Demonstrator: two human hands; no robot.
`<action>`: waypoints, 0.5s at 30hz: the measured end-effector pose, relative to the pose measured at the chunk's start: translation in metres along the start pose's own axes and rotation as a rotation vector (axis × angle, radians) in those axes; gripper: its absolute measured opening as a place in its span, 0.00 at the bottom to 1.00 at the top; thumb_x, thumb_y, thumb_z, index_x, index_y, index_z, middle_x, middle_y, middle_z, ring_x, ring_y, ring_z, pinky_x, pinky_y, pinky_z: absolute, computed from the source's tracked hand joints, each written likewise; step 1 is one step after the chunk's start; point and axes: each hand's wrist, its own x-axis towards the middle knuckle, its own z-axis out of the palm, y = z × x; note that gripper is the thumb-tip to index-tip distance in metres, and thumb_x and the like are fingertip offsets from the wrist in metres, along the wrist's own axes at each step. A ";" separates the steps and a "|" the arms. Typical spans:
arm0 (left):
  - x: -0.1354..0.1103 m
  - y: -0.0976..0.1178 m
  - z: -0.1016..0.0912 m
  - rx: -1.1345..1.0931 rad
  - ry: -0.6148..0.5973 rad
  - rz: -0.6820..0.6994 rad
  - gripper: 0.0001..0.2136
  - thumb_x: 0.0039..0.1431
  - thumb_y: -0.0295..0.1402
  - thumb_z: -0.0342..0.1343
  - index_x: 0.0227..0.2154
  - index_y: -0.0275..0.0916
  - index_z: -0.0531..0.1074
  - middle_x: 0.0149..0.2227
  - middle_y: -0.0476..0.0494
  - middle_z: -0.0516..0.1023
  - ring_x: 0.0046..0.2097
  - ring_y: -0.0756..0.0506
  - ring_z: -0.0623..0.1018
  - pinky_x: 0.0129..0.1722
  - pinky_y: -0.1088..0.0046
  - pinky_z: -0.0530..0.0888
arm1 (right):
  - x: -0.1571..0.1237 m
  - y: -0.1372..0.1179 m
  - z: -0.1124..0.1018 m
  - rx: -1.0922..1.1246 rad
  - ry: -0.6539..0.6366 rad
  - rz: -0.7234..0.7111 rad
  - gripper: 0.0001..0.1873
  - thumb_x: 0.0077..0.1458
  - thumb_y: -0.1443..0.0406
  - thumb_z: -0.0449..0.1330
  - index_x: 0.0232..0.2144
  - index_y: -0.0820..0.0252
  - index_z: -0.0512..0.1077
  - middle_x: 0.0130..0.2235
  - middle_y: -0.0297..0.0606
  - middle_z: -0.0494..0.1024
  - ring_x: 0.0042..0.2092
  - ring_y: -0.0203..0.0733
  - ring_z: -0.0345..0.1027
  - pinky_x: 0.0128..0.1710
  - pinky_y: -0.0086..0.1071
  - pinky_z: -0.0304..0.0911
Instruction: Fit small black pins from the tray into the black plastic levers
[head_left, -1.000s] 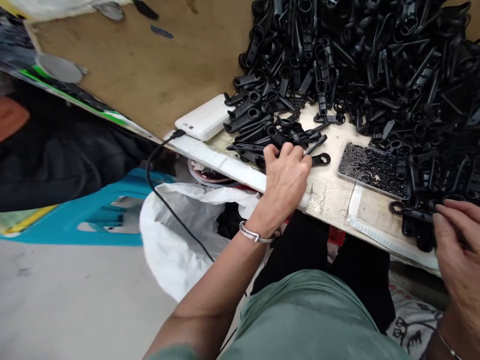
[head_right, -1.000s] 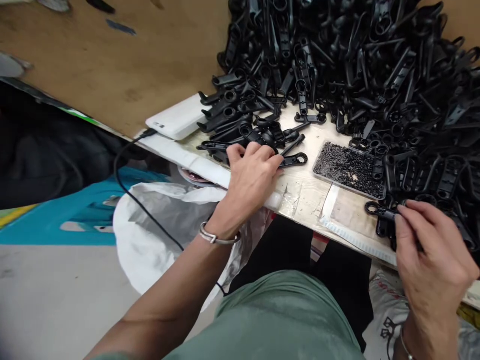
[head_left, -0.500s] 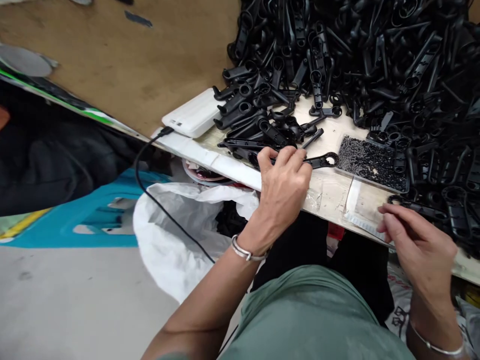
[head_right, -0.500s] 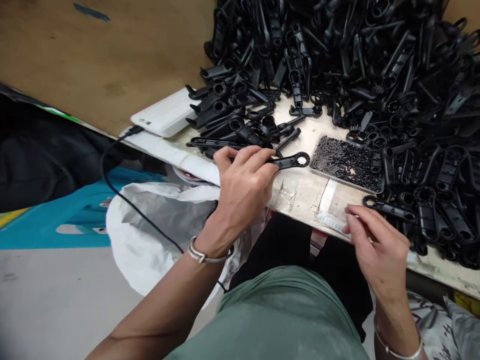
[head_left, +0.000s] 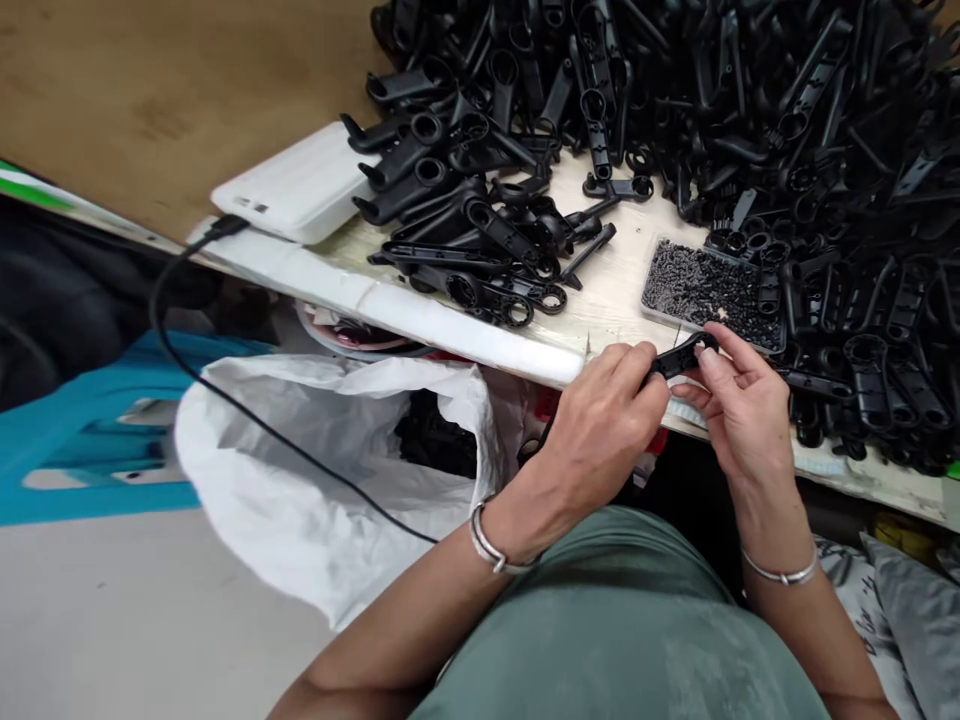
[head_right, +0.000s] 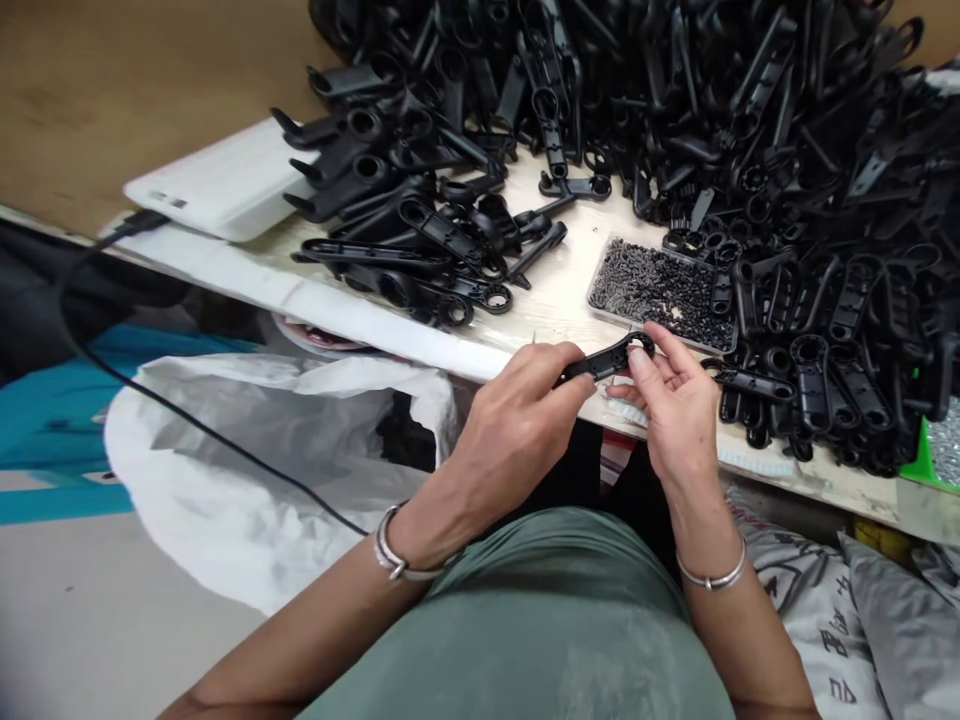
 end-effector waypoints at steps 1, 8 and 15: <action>0.000 0.001 -0.001 -0.020 -0.012 -0.001 0.13 0.68 0.22 0.45 0.32 0.34 0.74 0.43 0.37 0.77 0.41 0.45 0.72 0.41 0.69 0.74 | 0.000 0.000 0.000 0.006 0.010 0.001 0.26 0.46 0.57 0.71 0.47 0.56 0.75 0.33 0.32 0.78 0.30 0.36 0.75 0.34 0.36 0.77; -0.001 -0.004 -0.006 -0.106 -0.042 0.003 0.15 0.67 0.20 0.44 0.31 0.34 0.75 0.41 0.38 0.77 0.41 0.44 0.72 0.42 0.68 0.74 | 0.006 -0.009 -0.018 -0.164 -0.134 -0.019 0.23 0.45 0.58 0.72 0.45 0.58 0.79 0.26 0.29 0.75 0.27 0.35 0.72 0.31 0.33 0.73; 0.001 -0.008 -0.008 -0.130 -0.077 0.011 0.16 0.67 0.20 0.44 0.30 0.36 0.74 0.39 0.41 0.76 0.41 0.45 0.72 0.41 0.70 0.73 | 0.013 -0.013 -0.034 -0.286 -0.290 -0.020 0.24 0.47 0.56 0.71 0.47 0.58 0.79 0.24 0.30 0.76 0.27 0.36 0.70 0.34 0.36 0.72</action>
